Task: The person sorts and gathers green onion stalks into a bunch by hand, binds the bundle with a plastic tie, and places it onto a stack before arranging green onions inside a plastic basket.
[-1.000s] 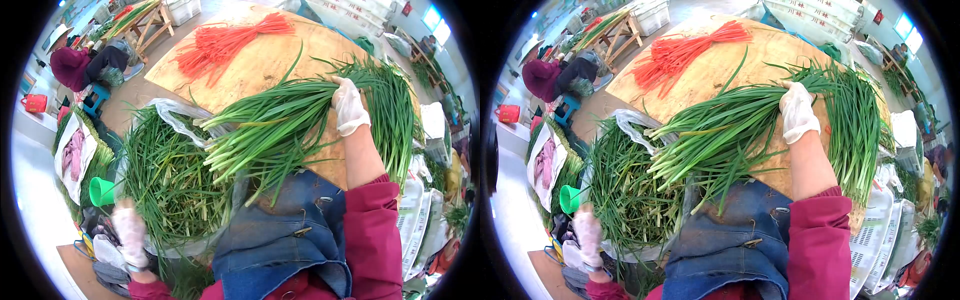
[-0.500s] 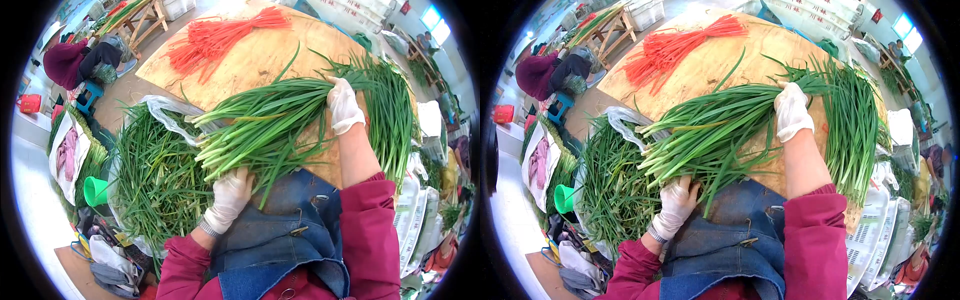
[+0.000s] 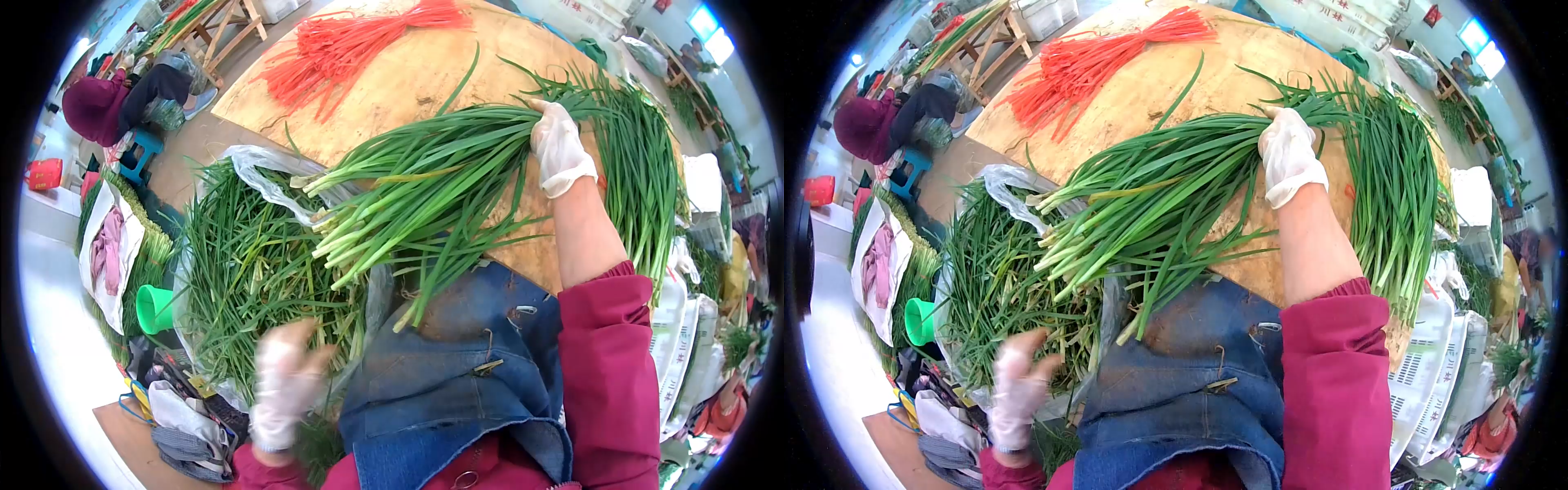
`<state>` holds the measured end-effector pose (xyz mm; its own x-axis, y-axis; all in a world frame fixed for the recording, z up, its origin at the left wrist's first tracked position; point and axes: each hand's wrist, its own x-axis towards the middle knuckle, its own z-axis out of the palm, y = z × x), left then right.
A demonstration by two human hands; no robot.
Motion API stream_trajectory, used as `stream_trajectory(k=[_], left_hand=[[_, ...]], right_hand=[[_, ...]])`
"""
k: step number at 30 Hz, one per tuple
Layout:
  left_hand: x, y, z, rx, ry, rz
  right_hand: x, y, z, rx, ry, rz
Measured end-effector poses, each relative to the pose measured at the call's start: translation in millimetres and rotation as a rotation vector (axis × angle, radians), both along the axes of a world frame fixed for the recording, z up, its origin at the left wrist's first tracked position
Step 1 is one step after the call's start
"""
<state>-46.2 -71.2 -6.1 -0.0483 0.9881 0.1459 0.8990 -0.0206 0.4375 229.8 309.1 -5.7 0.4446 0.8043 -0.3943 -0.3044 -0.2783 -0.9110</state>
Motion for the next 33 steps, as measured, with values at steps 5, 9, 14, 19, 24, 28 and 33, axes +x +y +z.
stream_trajectory(k=[5,9,14,19,24,28,33], left_hand=[[96,75,5,-0.310,-0.183,0.072],[109,78,-27,-0.105,-0.506,0.021],[96,84,-2,-0.628,-1.310,0.220],[100,80,8,-0.677,-1.404,0.162],[116,75,6,-0.461,-1.099,0.075],[117,69,14,-0.303,-1.128,0.197],[103,72,23,-0.285,-1.421,0.249]], right_hand=[[-17,-13,56,0.141,-0.349,0.283],[-1,-25,116,0.339,-1.147,0.359],[-7,-188,116,0.591,-0.277,0.752],[-2,-272,28,-0.274,-0.135,1.057],[-6,-285,3,-0.180,0.277,0.685],[6,-280,6,-0.187,0.275,0.493],[19,-282,0,-0.185,0.462,0.528]])
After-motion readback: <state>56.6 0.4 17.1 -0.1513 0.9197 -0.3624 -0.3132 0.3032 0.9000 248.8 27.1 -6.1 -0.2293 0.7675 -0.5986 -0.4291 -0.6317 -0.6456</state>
